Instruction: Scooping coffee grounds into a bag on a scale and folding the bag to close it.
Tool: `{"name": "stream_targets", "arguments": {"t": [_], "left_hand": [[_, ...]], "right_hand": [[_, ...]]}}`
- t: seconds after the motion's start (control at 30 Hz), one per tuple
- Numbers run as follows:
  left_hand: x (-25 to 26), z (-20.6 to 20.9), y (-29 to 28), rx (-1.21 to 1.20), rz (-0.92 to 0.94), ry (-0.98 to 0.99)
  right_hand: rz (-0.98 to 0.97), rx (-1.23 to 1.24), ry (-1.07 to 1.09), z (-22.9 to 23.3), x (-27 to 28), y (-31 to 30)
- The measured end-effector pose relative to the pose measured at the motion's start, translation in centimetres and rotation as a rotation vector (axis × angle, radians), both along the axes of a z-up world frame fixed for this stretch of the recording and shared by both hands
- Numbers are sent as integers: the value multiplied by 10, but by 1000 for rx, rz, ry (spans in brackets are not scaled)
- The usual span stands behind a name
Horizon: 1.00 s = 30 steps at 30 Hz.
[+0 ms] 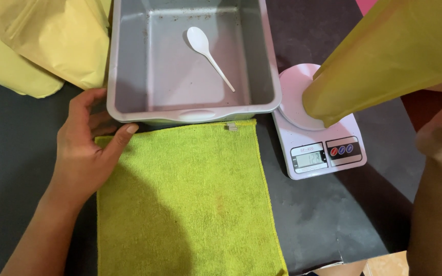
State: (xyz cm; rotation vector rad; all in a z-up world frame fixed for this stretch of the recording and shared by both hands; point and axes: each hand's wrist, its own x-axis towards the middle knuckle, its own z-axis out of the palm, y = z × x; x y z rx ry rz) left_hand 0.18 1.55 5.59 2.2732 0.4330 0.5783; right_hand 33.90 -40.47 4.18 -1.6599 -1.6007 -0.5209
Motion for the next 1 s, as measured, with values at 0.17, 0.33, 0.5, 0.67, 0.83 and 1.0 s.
{"name": "stream_targets", "arguments": {"t": [0.17, 0.33, 0.5, 0.67, 0.83, 1.0], "left_hand": [[0, 7, -1, -38, 32, 32], [-6, 17, 2, -16, 55, 67], [-16, 13, 11, 130, 3, -11], [-27, 11, 10, 285, -47, -217], [-29, 12, 6, 200, -48, -264], [-5, 6, -27, 227, -129, -574]], "right_hand": [[-40, 38, -21, 3, -17, 5], [81, 282, 144, 13, -49, 53], [-262, 195, 392, 24, -99, 84], [-488, 152, 468, 15, -106, 98], [-421, 270, 435, 12, -122, 100], [-106, 283, 567, -14, -136, 105]]}}
